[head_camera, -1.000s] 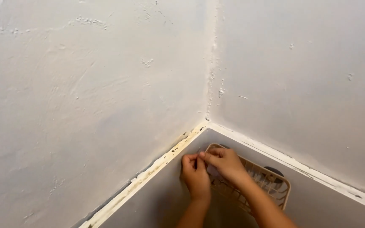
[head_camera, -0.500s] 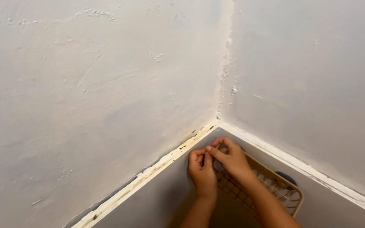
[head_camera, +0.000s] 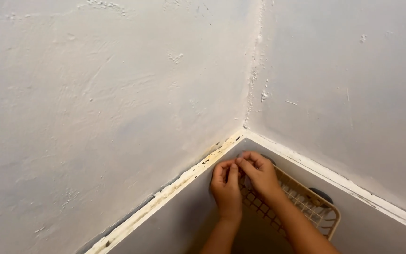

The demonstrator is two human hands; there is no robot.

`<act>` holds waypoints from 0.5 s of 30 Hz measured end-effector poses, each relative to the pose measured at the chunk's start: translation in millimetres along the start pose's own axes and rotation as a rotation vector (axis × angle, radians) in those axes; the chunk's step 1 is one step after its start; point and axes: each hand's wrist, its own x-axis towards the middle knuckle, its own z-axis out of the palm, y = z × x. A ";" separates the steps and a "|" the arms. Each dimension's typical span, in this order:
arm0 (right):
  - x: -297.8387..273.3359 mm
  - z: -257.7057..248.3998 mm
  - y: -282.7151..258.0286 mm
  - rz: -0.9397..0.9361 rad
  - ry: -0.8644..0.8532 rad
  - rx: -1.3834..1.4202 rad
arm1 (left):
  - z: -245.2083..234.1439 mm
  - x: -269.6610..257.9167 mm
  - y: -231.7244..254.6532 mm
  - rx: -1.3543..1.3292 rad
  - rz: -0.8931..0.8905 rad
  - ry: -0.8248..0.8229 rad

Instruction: Organizing and installing a storage rack and bathroom accessories.

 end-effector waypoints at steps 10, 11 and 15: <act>-0.1 -4.9 2.2 -0.001 -0.071 0.045 | 2.5 4.6 22.8 0.183 -0.022 0.011; 0.4 -6.0 3.4 0.004 -0.063 0.067 | 2.8 4.9 23.7 0.224 0.002 0.007; 3.9 -10.4 12.1 0.027 -0.064 0.142 | 2.0 8.4 14.7 0.270 0.033 0.012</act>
